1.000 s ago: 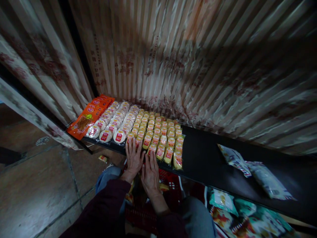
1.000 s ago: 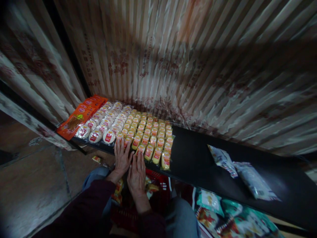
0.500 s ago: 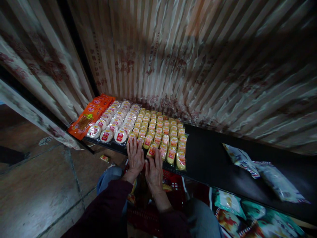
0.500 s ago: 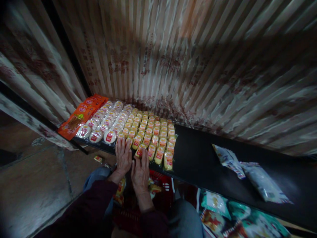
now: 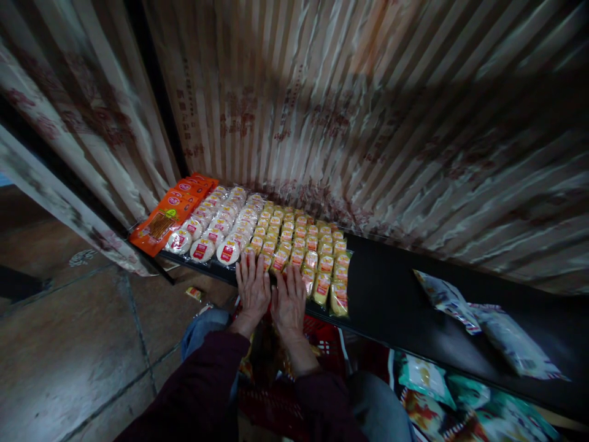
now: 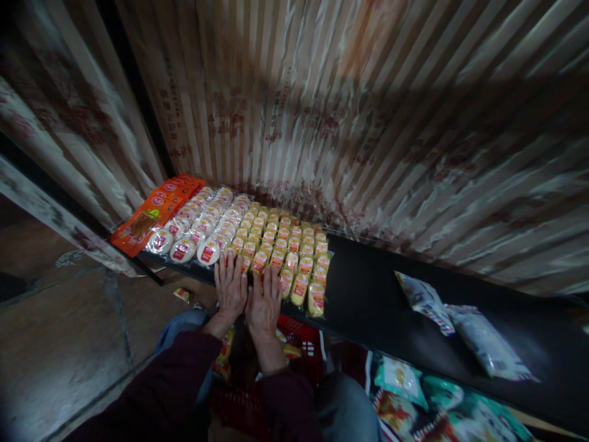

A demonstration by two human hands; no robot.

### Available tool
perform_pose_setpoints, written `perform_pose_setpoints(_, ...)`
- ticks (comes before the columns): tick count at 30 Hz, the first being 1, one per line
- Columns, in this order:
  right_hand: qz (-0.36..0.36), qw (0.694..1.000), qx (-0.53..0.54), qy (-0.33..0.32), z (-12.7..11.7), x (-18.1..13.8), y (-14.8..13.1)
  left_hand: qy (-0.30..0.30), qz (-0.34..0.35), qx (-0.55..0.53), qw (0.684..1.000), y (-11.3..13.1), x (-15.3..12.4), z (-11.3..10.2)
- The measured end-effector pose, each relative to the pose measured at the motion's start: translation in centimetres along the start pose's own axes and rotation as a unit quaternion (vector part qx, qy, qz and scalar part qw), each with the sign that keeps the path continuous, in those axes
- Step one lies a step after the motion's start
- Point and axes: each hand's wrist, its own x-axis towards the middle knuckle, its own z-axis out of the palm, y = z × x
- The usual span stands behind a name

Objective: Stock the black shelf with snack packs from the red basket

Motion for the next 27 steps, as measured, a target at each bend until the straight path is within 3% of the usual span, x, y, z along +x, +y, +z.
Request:
perform_pose_setpoints(8, -0.001, 0.999, -0.036, -0.025, 0.1, 1.7, -0.1, -0.001, -0.011, 0.000, 1.000, -0.2, 0.6, 0.3)
perform_pose_setpoints(17, -0.028, 0.999, -0.029, -0.012, 1.5, 1.1, 1.0, 0.009, -0.001, -0.003, 1.000, -0.1, 0.9, 0.0)
perform_pose_setpoints(23, -0.032, 0.999, -0.029, -0.009, 1.2, 1.2, 1.0, 0.065, -0.115, 0.015, 0.991, -1.4, 2.7, -1.5)
perform_pose_setpoints(27, -0.040, 0.998, -0.039, -0.015, 0.8, 1.4, 0.8, 0.073, -0.138, 0.016, 0.988, -1.9, 3.1, -1.1)
